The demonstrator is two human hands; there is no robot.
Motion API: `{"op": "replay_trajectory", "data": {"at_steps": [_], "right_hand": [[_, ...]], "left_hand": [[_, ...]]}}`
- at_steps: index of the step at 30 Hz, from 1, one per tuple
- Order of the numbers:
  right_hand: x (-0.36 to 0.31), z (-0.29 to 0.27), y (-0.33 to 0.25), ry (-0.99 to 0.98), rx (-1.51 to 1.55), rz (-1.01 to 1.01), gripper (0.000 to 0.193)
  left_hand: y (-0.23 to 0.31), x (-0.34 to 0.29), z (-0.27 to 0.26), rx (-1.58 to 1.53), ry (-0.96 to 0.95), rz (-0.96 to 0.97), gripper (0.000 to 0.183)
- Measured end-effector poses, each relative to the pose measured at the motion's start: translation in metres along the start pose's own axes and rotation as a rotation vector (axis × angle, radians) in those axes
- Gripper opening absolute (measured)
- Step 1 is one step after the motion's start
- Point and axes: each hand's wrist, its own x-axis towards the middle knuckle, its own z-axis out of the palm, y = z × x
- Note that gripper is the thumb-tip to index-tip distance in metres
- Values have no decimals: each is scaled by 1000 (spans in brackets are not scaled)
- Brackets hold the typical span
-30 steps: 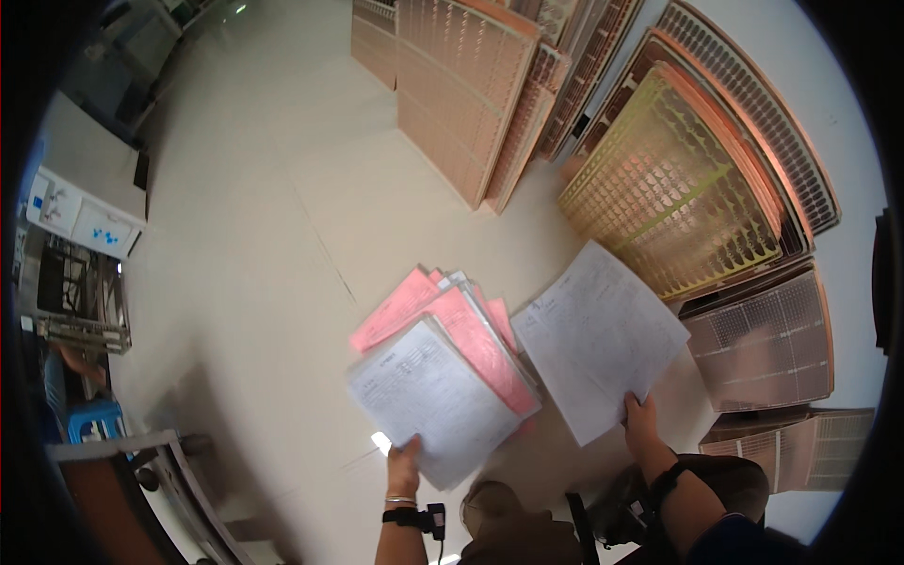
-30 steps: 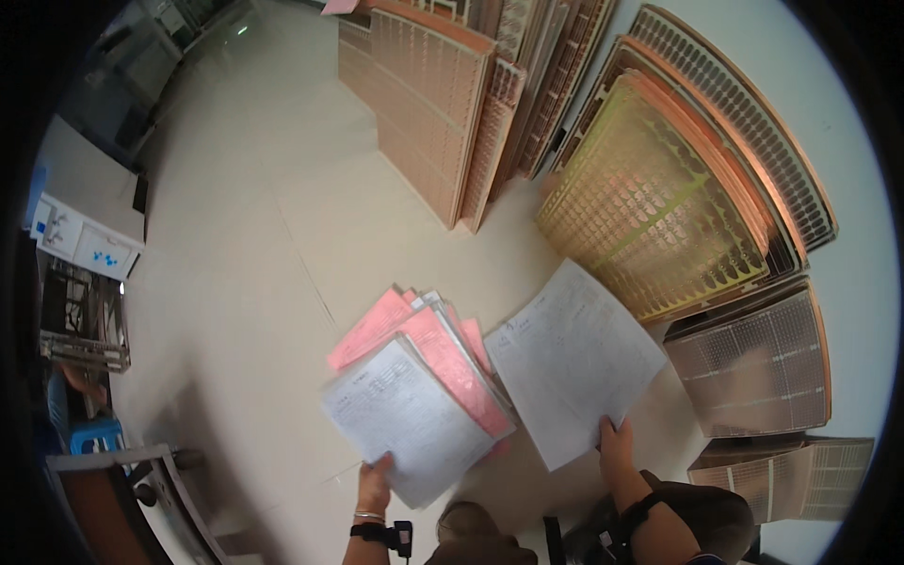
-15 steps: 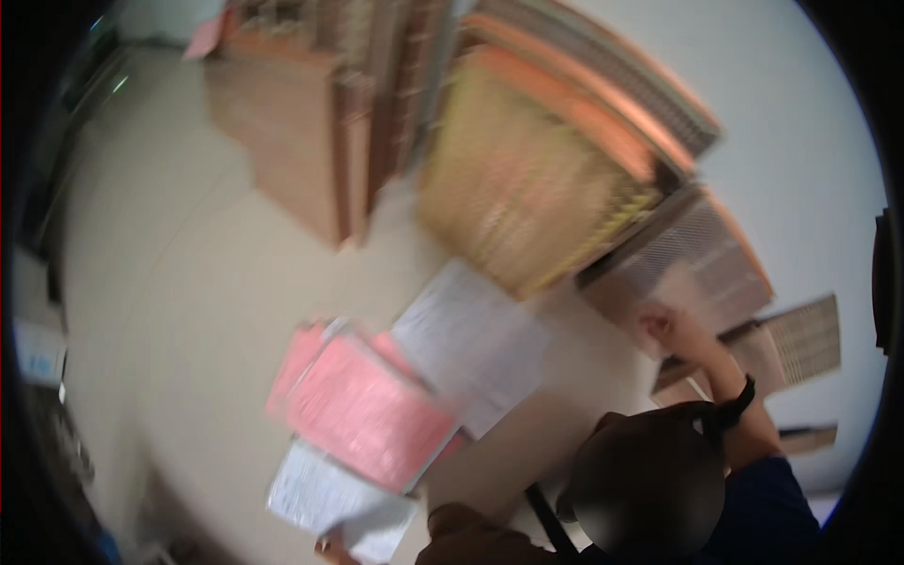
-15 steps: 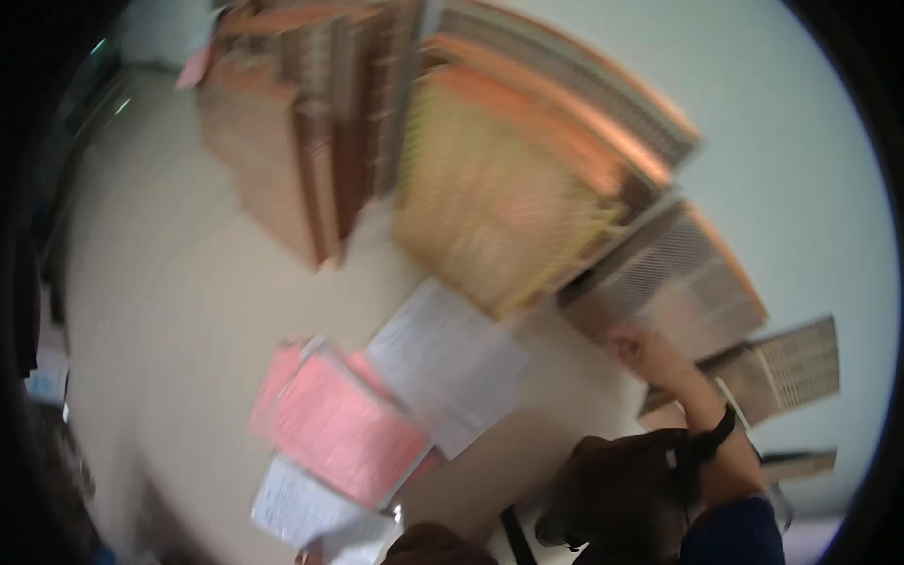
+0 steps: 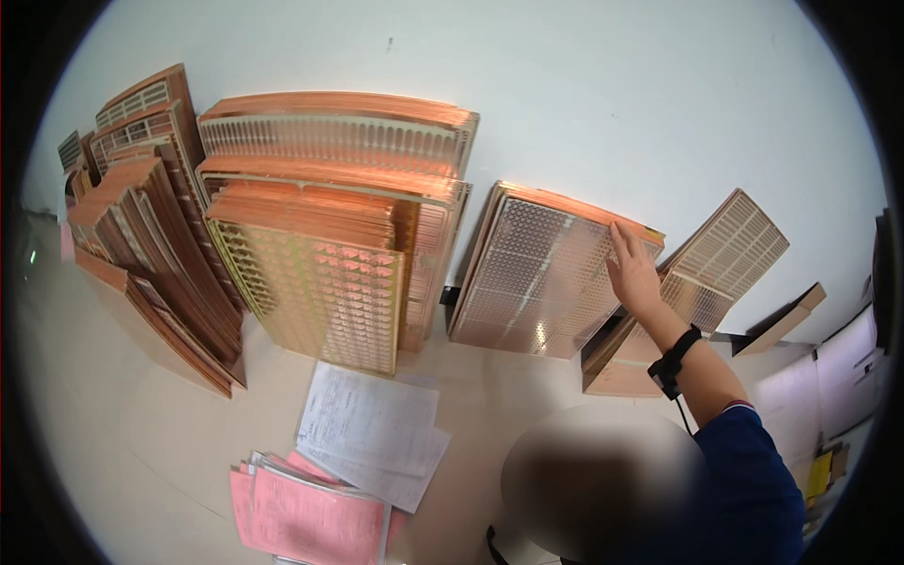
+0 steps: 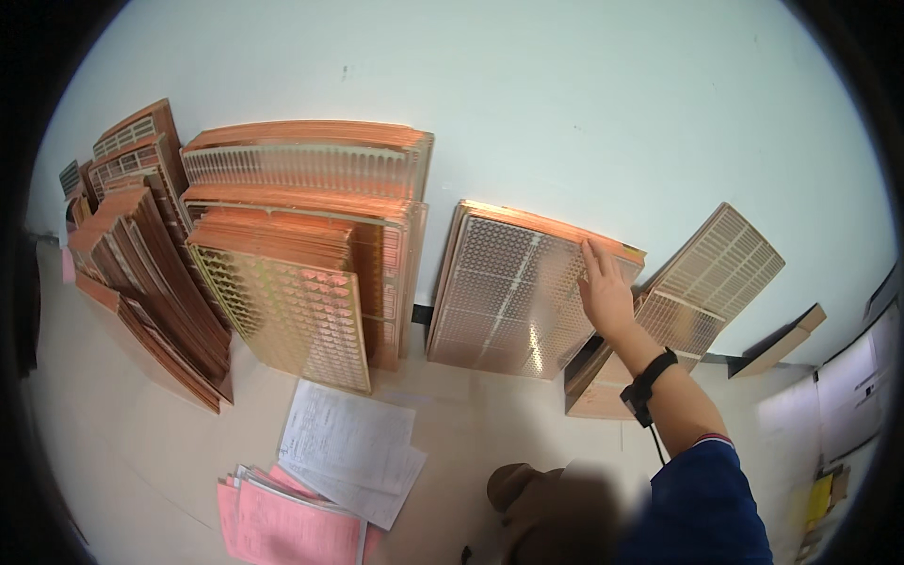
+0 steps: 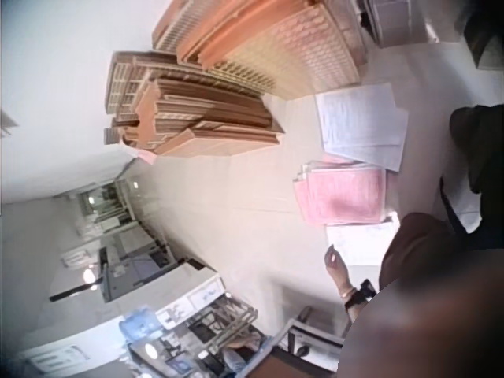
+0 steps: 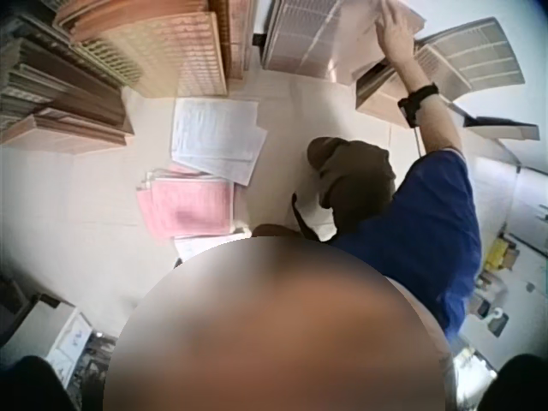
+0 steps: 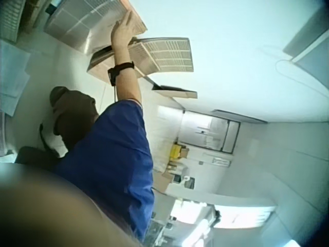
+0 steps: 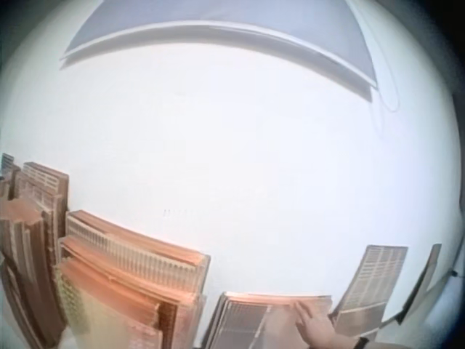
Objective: Writing on a production log and inspecting a stack of metal plates on the floor.
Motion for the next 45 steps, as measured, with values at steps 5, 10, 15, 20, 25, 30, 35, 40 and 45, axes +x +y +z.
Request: {"op": "replay_trajectory", "data": {"at_steps": [5, 10, 15, 20, 25, 30, 35, 40, 45], "right_hand": [[-1, -1, 4, 0, 95, 35, 57], [1, -9, 6, 92, 47, -54, 51], [9, -38, 4, -8, 72, -122, 31], [-10, -63, 5, -477, 482, -131, 33], [-18, -142, 3, -440, 643, -88, 31], [-18, -161, -5, -479, 1084, 199, 25], [2, -150, -62, -562, 1553, 145, 37], [6, -135, -81, -720, 1787, 172, 40], [24, -137, -93, -900, 1815, 102, 40]], "left_hand": [[107, -6, -7, 2, 41, 38, 25], [117, -15, 20, 40, -43, 127, 23], [110, -27, 43, -92, -107, 30, 23], [104, -32, 64, -268, -160, -38, 23], [106, -27, 76, -331, -276, 19, 20], [107, -13, 97, -453, -354, 107, 20], [126, -7, 110, -721, -422, 163, 38], [167, -50, 91, -1356, -523, 18, 42], [186, -96, 85, -1315, -284, 74, 35]]}}
